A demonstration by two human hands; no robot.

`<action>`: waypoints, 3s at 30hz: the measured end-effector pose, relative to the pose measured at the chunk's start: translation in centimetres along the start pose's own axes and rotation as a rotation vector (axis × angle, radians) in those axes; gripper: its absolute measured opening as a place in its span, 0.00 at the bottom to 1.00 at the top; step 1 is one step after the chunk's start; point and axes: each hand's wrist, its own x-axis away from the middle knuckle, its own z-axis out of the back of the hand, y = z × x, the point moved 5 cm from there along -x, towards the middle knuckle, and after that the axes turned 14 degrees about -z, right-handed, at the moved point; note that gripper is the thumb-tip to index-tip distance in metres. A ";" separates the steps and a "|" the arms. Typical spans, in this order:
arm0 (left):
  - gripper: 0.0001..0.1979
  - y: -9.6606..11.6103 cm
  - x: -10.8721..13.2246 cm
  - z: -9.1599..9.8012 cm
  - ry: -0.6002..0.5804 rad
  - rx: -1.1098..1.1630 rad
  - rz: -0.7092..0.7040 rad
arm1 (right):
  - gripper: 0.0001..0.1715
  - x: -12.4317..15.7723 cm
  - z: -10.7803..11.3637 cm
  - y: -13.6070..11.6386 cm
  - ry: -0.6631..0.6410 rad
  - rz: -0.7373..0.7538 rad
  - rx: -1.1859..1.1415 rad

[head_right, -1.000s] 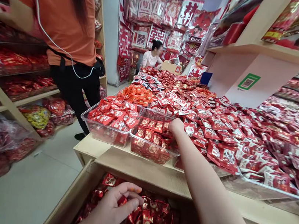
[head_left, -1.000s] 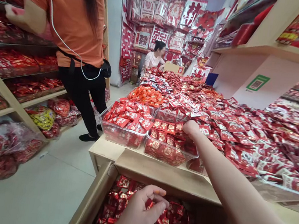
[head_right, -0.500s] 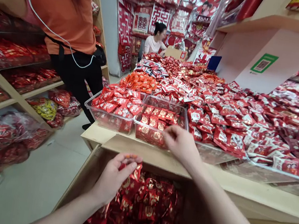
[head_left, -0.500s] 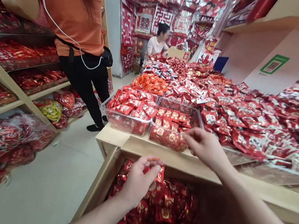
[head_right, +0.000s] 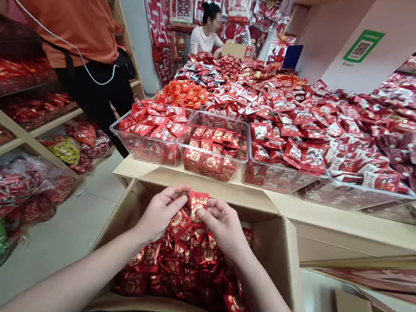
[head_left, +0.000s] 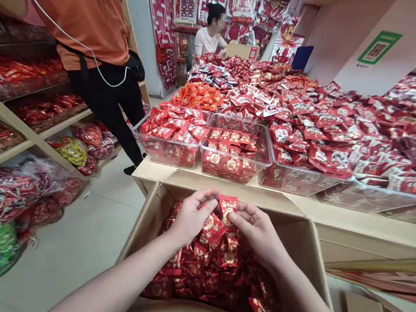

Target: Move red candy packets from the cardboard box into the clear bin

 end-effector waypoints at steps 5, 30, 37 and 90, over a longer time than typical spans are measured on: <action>0.13 -0.8 -0.1 -0.3 -0.138 -0.132 0.090 | 0.13 0.2 -0.1 0.2 -0.021 0.029 0.091; 0.16 -2.0 1.5 -0.5 0.075 0.411 0.641 | 0.14 1.1 3.2 -0.7 0.236 0.035 0.092; 0.24 0.1 0.6 -1.3 -0.101 0.332 0.208 | 0.14 0.8 2.6 0.1 0.160 0.008 0.390; 0.12 -0.6 1.8 -0.4 -0.062 -0.093 0.324 | 0.08 -13.3 4.4 -19.1 0.584 0.057 1.588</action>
